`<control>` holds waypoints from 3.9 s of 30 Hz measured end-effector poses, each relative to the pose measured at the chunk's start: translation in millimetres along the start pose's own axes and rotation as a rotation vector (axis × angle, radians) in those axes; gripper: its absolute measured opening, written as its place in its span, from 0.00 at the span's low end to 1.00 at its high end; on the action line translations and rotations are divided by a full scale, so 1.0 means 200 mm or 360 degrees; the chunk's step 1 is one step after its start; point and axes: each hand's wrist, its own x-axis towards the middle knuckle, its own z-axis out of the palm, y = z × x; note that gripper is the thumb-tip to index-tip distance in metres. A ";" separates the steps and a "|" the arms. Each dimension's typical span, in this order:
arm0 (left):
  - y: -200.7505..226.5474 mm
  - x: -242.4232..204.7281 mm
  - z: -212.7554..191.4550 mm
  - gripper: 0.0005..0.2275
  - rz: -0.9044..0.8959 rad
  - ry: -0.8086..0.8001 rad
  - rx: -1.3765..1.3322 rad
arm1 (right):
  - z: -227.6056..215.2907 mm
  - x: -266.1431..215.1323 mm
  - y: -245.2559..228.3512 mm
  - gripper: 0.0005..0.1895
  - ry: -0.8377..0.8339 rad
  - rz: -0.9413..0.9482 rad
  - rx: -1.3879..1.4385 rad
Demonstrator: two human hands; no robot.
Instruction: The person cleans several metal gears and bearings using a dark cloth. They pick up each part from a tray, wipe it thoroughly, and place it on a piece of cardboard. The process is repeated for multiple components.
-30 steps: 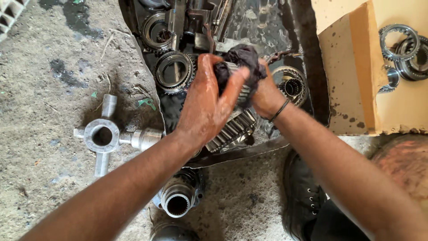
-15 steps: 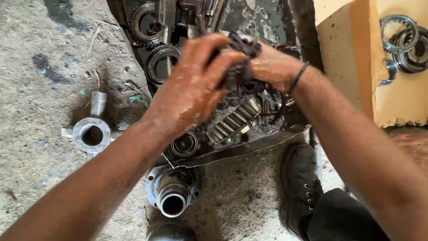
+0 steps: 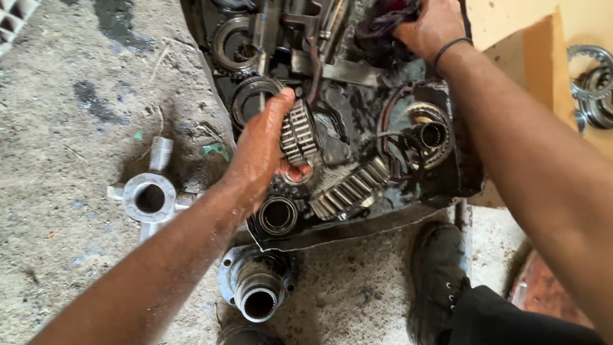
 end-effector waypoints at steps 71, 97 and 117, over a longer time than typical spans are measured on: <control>0.02 0.00 0.20 0.37 0.0435 0.0006 0.0512 | -0.45 -0.78 -0.80 0.12 0.0550 -0.0961 0.0562; -0.02 -0.13 0.22 0.25 0.1504 0.0148 0.1069 | -0.30 -0.80 -0.57 0.25 -0.0948 0.0337 0.2411; -0.21 -0.10 0.03 0.26 0.0800 0.0020 0.2909 | -0.21 -0.69 -0.40 0.19 0.0353 -0.0527 0.0913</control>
